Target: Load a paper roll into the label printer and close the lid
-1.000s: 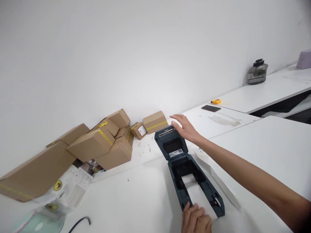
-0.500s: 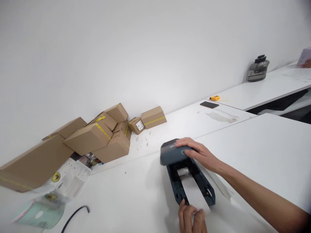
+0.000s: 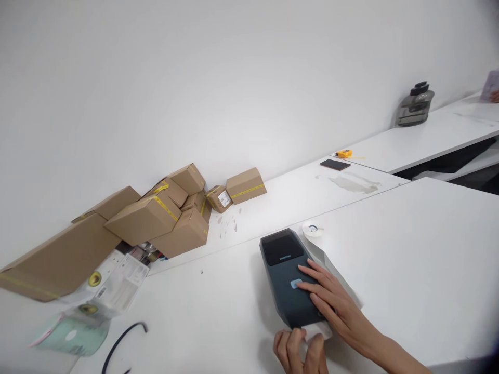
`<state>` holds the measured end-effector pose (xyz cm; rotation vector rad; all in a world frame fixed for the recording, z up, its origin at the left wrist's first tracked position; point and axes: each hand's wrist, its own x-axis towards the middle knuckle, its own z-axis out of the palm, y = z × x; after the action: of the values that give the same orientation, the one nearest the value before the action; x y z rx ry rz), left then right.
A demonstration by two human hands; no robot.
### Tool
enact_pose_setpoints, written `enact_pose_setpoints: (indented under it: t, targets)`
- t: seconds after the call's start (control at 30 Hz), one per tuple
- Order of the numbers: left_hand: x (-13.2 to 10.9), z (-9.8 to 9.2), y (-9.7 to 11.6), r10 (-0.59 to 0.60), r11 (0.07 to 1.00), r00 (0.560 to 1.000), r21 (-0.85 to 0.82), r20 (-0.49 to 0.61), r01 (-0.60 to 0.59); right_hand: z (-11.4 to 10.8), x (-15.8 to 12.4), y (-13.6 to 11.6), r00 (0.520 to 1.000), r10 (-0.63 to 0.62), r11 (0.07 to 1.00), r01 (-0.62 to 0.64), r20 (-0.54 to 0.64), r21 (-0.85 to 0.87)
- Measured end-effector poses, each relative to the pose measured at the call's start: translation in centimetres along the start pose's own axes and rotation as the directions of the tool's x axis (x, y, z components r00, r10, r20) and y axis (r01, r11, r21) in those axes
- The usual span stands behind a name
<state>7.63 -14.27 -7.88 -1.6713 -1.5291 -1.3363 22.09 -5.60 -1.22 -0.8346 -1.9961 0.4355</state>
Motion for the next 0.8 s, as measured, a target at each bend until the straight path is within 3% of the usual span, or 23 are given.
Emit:
enact_pose_setpoints:
  t: [0.07,0.13,0.27,0.43,0.6,0.67,0.73,0.8]
  targets:
    - [0.2,0.4,-0.6,-0.059,0.998,0.998,-0.012,-0.033,0.058,0.2,-0.1,0.3,0.999,-0.027,0.999,0.026,-0.031,-0.020]
    - [0.9,0.5,-1.4,-0.082,0.996,0.996,-0.036,0.027,0.083,0.4,-0.2,0.6,0.996,-0.057,0.998,0.055,-0.067,-0.030]
    - [2.6,0.2,-3.3,0.047,0.996,0.975,-0.081,0.216,-0.030,1.1,-0.3,1.0,0.982,-0.094,0.995,0.095,-0.166,0.002]
    - [2.5,0.0,-4.2,0.028,0.995,0.977,-0.104,0.212,-0.006,2.1,-0.5,1.0,0.975,-0.065,0.995,0.081,-0.215,0.066]
    - [2.6,0.8,-3.5,-0.012,0.985,0.981,-0.164,0.196,0.045,2.7,-0.4,1.2,0.959,-0.066,0.990,0.098,-0.275,0.105]
    - [2.9,0.7,-3.0,-0.074,0.979,0.986,-0.176,0.151,0.101,2.6,-0.4,1.3,0.962,-0.076,0.991,0.103,-0.262,0.090]
    - [3.0,-0.1,-2.4,-0.201,0.953,0.967,-0.199,0.156,0.230,2.2,-0.8,1.1,0.975,-0.054,0.995,0.071,-0.216,0.076]
    - [2.7,-1.5,-1.9,-0.379,0.874,0.888,-0.217,0.259,0.436,1.7,-1.6,0.7,0.981,0.054,0.995,-0.037,-0.185,0.094]
